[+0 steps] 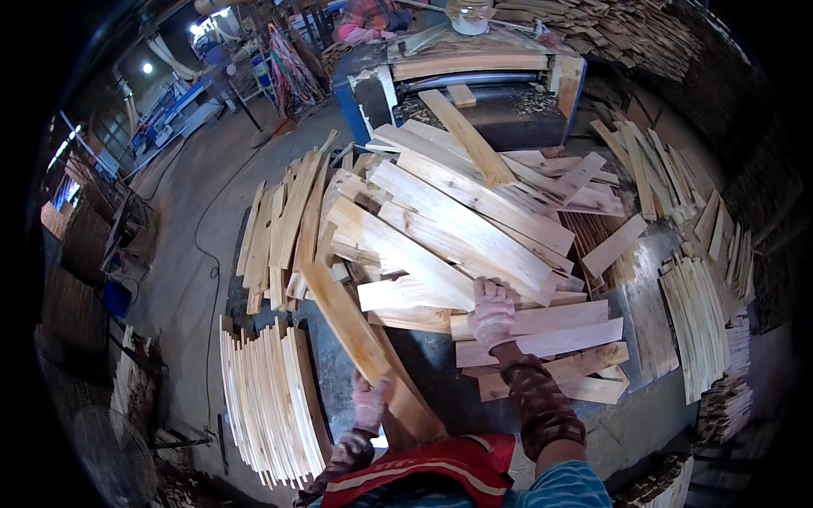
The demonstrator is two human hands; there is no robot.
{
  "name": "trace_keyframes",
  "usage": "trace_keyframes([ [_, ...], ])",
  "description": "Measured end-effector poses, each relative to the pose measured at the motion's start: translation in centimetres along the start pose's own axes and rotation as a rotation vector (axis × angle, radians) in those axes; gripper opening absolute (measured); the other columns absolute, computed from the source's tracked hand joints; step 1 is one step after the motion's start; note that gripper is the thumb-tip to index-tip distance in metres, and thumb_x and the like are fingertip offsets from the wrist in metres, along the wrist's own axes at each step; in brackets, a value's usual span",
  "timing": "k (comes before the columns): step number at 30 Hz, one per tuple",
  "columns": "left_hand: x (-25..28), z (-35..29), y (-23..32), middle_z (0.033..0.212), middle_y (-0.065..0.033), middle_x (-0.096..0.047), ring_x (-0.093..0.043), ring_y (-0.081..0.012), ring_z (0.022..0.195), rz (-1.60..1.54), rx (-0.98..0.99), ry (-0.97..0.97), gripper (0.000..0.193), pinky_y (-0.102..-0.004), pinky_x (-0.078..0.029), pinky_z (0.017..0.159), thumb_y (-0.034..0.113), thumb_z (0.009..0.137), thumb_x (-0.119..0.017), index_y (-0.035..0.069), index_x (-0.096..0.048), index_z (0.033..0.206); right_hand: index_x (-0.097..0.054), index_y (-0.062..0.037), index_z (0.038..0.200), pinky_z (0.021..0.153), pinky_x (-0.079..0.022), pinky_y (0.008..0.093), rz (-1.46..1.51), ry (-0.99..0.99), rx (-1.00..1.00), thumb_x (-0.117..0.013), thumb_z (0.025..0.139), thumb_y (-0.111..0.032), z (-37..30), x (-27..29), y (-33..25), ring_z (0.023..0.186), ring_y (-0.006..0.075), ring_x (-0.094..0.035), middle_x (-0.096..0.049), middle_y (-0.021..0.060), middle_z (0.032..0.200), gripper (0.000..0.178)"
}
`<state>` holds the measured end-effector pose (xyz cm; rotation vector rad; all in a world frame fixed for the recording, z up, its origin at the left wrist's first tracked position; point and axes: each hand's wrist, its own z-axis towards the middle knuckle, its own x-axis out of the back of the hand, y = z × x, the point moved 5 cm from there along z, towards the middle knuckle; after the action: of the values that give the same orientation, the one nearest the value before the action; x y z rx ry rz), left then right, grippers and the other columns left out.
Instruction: The person sorts and stacks light-colored wooden planks on a metal workbench in a workshop. They repeatedly pick up planks from a pile, align them, and place them into a neat stack, occasionally moving the stack to a nearby rack.
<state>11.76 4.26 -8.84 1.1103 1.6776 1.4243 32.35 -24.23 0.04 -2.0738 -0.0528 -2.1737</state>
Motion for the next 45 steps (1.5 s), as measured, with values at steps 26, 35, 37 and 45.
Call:
trace_keyframes([
  [26, -8.2, 4.5, 12.0, 0.099, -0.0125, -0.07, -0.069, -0.0242, 0.085, -0.578, 0.599, -0.411, 0.045, -0.0386, -0.059, 0.082, 0.035, 0.096, -0.067, 0.001, -0.057, 0.124, -0.045, -0.0022, 0.143, 0.11, -0.033, 0.0511, -0.007, 0.159, -0.096, -0.064, 0.086, -0.054, 7.0, 4.2, 8.2, 0.121, 0.0385, -0.055, -0.06, 0.0203, 0.132, 0.079],
  [35, -9.7, 2.5, 10.1, 0.118, -0.0195, -0.056, -0.058, -0.0317, 0.108, 0.19, 0.033, -0.164, 0.092, -0.0415, -0.051, 0.09, 0.035, 0.082, -0.079, 0.014, -0.027, 0.155, -0.062, -0.0041, 0.121, 0.08, -0.055, 0.0339, 2.058, -1.007, -0.326, -0.044, 0.103, -0.046, -7.1, -5.3, -3.1, 0.087, 0.0175, -0.066, -0.068, 0.0075, 0.104, 0.049],
  [37, -9.8, 1.8, 10.5, 0.122, -0.022, -0.053, -0.056, -0.0353, 0.113, 0.368, -0.047, -0.132, 0.098, -0.0441, -0.049, 0.094, 0.035, 0.079, -0.081, 0.015, -0.024, 0.156, -0.063, -0.0054, 0.12, 0.082, -0.055, 0.0344, 2.063, -0.772, -0.51, -0.047, 0.1, -0.05, -10.3, -5.7, -6.6, 0.091, 0.0196, -0.066, -0.069, 0.0086, 0.106, 0.052],
  [45, -9.0, 2.2, 13.1, 0.106, -0.0087, -0.06, -0.063, -0.0216, 0.09, -0.176, 0.279, -0.306, 0.077, -0.0316, -0.056, 0.075, 0.002, 0.08, -0.075, 0.008, -0.032, 0.144, -0.061, -0.0034, 0.12, 0.088, -0.054, 0.0381, 1.481, -0.704, -0.253, -0.049, 0.099, -0.044, -13.5, -1.4, -10.8, 0.106, 0.0242, -0.064, -0.065, 0.0138, 0.103, 0.047],
])
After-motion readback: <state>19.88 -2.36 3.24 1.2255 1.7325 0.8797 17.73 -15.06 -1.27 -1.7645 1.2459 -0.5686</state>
